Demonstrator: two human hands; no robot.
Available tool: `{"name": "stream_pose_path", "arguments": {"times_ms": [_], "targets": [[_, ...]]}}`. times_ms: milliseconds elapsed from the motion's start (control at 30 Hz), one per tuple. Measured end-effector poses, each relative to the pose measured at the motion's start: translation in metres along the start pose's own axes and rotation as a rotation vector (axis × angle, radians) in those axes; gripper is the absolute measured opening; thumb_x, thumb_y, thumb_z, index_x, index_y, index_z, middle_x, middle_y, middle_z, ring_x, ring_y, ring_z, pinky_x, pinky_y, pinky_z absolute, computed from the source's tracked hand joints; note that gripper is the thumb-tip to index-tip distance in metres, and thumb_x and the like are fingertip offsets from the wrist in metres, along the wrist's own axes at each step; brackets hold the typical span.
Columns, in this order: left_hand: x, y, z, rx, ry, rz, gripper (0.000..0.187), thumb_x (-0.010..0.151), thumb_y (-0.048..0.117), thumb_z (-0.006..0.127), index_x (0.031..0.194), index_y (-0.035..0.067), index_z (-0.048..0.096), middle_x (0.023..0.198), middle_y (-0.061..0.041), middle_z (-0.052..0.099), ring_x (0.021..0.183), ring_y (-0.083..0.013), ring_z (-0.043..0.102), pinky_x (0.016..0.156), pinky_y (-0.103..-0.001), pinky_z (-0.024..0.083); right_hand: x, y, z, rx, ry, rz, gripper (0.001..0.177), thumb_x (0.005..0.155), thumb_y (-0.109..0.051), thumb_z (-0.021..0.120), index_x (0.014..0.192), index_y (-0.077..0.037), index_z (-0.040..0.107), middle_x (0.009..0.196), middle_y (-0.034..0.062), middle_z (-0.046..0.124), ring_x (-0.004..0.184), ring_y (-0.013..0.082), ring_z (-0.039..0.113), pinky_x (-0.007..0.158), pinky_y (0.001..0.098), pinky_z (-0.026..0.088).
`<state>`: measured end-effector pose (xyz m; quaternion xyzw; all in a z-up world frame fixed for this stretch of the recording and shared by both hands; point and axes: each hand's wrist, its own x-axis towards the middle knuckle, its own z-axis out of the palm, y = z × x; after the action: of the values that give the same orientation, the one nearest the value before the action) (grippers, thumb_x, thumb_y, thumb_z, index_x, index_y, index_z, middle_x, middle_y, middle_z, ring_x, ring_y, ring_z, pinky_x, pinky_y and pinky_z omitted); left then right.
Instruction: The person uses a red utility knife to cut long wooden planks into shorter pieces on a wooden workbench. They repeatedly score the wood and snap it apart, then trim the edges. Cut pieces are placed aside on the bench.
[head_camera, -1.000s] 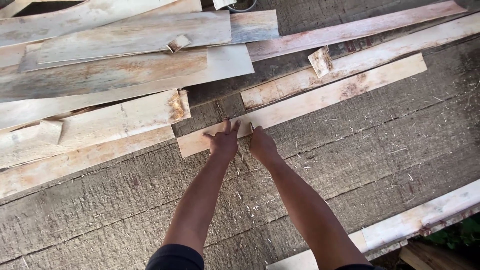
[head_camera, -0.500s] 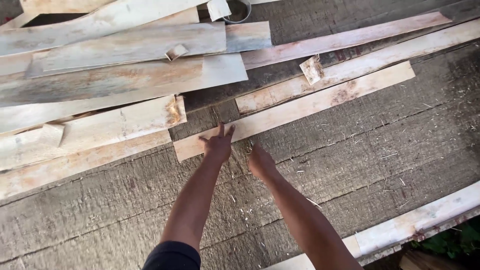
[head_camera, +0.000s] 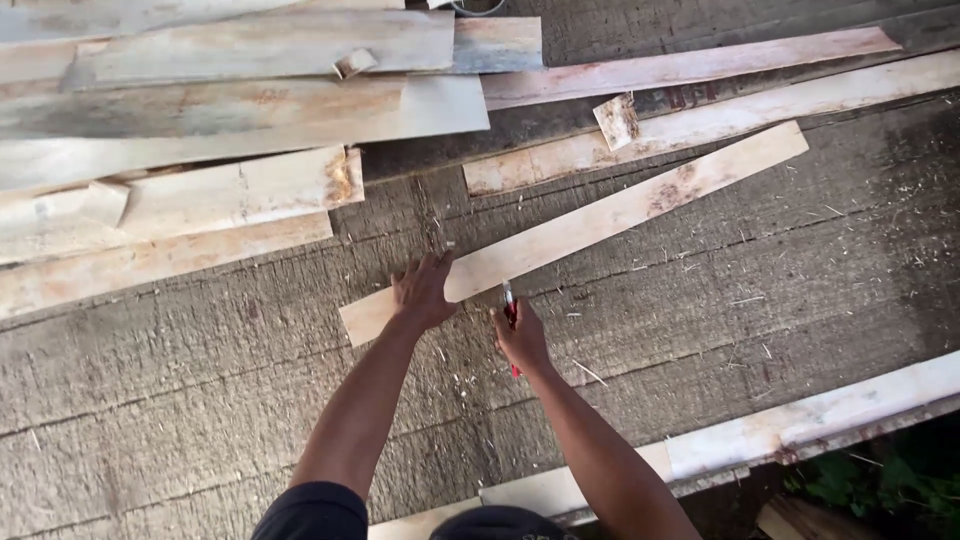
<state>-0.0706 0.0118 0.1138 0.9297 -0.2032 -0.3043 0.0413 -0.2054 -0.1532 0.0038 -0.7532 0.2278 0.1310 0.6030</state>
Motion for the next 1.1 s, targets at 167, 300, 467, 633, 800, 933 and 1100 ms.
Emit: {"name": "stream_pose_path", "arguments": {"times_ms": [167, 300, 467, 633, 800, 933, 1100], "targets": [[-0.04, -0.028, 0.078, -0.186, 0.003, -0.009, 0.094, 0.07, 0.041, 0.081, 0.156, 0.028, 0.044, 0.142, 0.003, 0.046, 0.134, -0.0244, 0.046, 0.109, -0.051, 0.047, -0.041, 0.01, 0.034, 0.227, 0.168, 0.11, 0.024, 0.101, -0.025, 0.065, 0.105, -0.009, 0.049, 0.074, 0.0066, 0.059, 0.055, 0.0149, 0.066, 0.047, 0.0286, 0.057], [-0.061, -0.057, 0.12, -0.314, 0.009, 0.042, 0.092, 0.066, 0.047, 0.078, 0.152, 0.03, 0.051, 0.137, 0.0, 0.051, 0.131, -0.0266, 0.05, 0.105, -0.05, 0.05, -0.067, 0.014, 0.06, 0.248, 0.245, 0.132, 0.02, 0.099, -0.023, 0.068, 0.104, -0.012, 0.052, 0.07, 0.0064, 0.06, 0.055, 0.0142, 0.065, 0.049, 0.0304, 0.054], [-0.104, -0.078, 0.146, -0.334, -0.022, 0.109, 0.086, 0.069, 0.046, 0.076, 0.15, 0.027, 0.055, 0.138, -0.006, 0.052, 0.132, -0.0329, 0.05, 0.104, -0.052, 0.049, -0.116, 0.022, 0.081, 0.139, 0.286, 0.134, 0.025, 0.096, -0.029, 0.071, 0.103, -0.012, 0.055, 0.076, 0.0076, 0.061, 0.066, 0.0179, 0.065, 0.059, 0.0368, 0.052], [-0.122, -0.105, 0.195, -0.478, -0.024, 0.222, 0.071, 0.074, 0.04, 0.074, 0.142, 0.021, 0.065, 0.134, -0.016, 0.056, 0.132, -0.0417, 0.051, 0.107, -0.051, 0.046, -0.147, 0.023, 0.108, 0.065, 0.35, 0.195, 0.03, 0.091, -0.034, 0.073, 0.107, -0.014, 0.057, 0.087, 0.0083, 0.063, 0.081, 0.0214, 0.065, 0.071, 0.0432, 0.052], [-0.149, -0.125, 0.212, -0.551, 0.099, 0.218, 0.077, 0.066, 0.037, 0.077, 0.14, 0.02, 0.066, 0.139, -0.014, 0.053, 0.129, -0.0409, 0.051, 0.107, -0.051, 0.047, -0.159, 0.033, 0.13, 0.072, 0.348, 0.206, 0.027, 0.089, -0.032, 0.073, 0.102, -0.017, 0.056, 0.076, 0.0067, 0.064, 0.062, 0.0192, 0.067, 0.063, 0.0374, 0.056], [-0.181, -0.125, 0.178, -0.394, 0.226, 0.163, 0.088, 0.061, 0.035, 0.077, 0.146, 0.023, 0.059, 0.145, -0.008, 0.043, 0.131, -0.0343, 0.046, 0.111, -0.047, 0.047, -0.179, 0.017, 0.144, 0.074, 0.301, 0.211, 0.022, 0.088, -0.029, 0.071, 0.097, -0.016, 0.056, 0.069, 0.0059, 0.063, 0.056, 0.0191, 0.067, 0.058, 0.0353, 0.055], [-0.209, -0.125, 0.166, -0.125, 0.118, -0.042, 0.109, 0.075, 0.05, 0.082, 0.165, 0.02, 0.026, 0.17, -0.014, 0.009, 0.155, -0.0379, 0.011, 0.125, -0.058, 0.023, -0.182, 0.051, 0.154, 0.055, 0.214, 0.216, 0.019, 0.089, -0.025, 0.066, 0.095, -0.018, 0.05, 0.062, 0.0053, 0.059, 0.048, 0.0188, 0.062, 0.053, 0.0364, 0.052]]}}
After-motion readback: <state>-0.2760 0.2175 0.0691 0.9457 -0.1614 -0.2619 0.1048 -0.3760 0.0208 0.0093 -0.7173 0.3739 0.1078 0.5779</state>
